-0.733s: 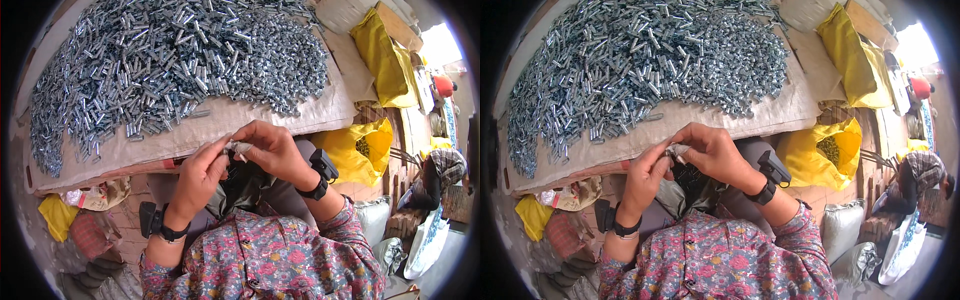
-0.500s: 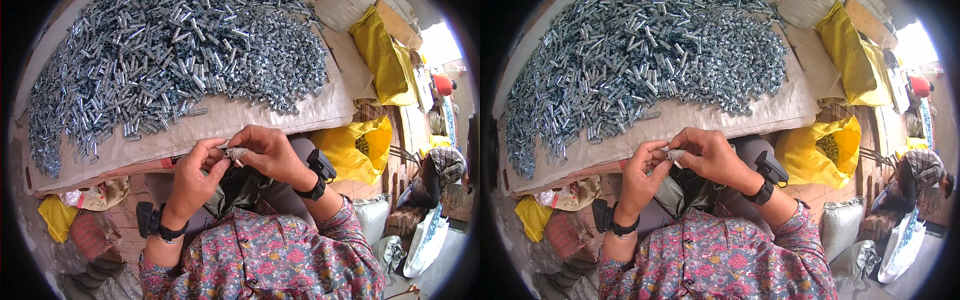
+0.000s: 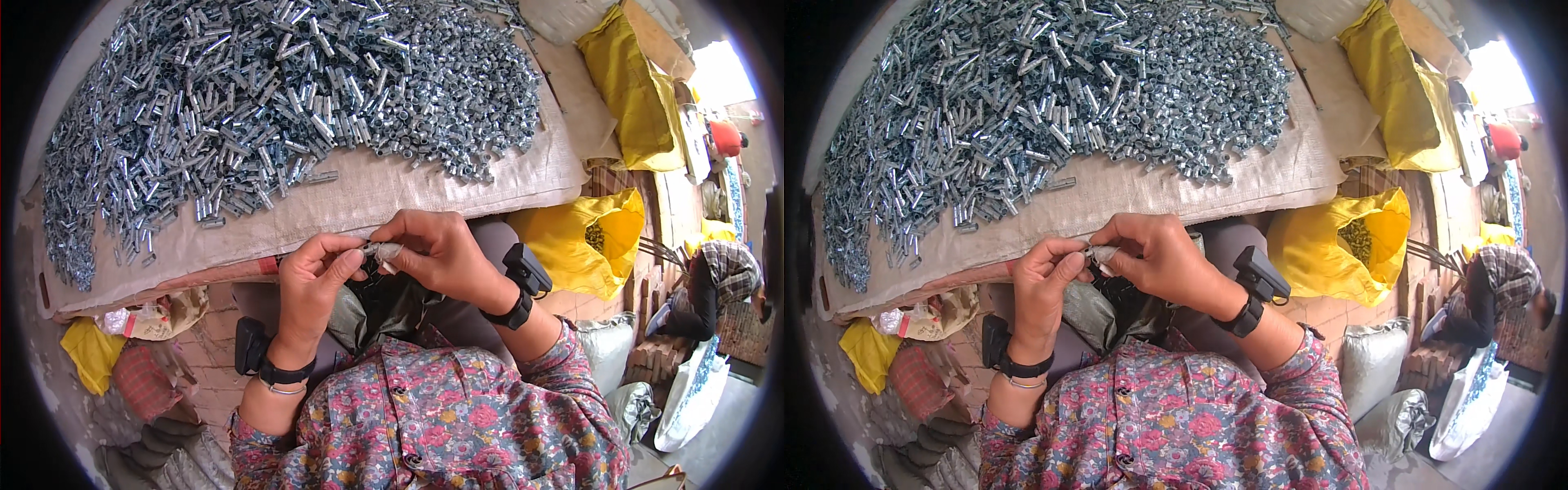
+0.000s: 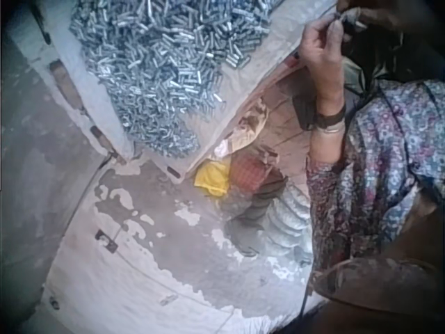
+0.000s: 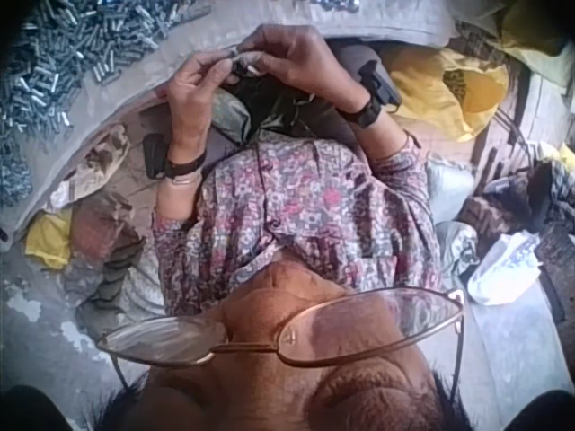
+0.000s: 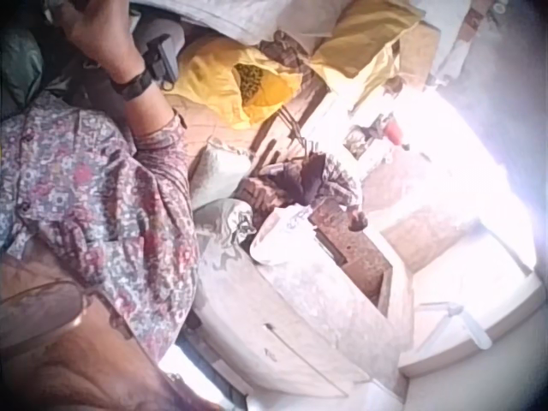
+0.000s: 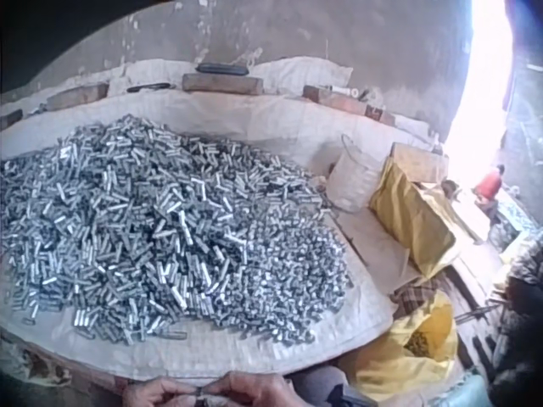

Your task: Manually assembling or sorting small metal components into sets.

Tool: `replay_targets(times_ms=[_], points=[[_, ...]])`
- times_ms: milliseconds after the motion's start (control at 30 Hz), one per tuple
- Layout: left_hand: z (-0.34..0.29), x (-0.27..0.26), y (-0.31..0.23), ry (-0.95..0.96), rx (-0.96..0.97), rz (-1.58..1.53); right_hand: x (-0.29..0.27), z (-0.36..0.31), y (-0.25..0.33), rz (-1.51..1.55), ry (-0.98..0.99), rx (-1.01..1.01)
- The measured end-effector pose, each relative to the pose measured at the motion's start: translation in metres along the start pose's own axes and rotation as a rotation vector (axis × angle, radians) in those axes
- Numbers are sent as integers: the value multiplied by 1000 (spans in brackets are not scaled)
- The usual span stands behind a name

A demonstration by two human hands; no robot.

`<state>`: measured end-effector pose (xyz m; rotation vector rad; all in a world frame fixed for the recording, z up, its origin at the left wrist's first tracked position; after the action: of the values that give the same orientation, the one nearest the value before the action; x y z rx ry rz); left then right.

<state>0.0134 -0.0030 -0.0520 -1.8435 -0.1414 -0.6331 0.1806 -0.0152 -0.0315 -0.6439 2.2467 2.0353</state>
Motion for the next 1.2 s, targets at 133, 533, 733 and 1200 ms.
replay_targets(times_ms=[133, 533, 733, 1200], points=[[-1, -4, 3, 55, -82, -93, 2, 2, -5, 344, 84, 55], [12, -9, -6, 155, -199, 76, -22, 23, -9, -338, 32, -51], [15, 15, -31, 429, 95, 810, -49, 45, -29, -1206, -223, -168], [74, -7, -30, 124, 486, 1185, -47, 44, -16, -1156, -213, -202]])
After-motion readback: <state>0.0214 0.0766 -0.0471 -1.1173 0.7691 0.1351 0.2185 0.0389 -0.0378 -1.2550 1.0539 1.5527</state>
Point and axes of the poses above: each hand's wrist, its own z-axis towards the middle knuckle, its own x-axis out of the palm, y = z × x, the point moved 4 cm from there along z, towards the middle knuckle, and after that the axes turned 15 degrees about -z, right-handed, at the moved point
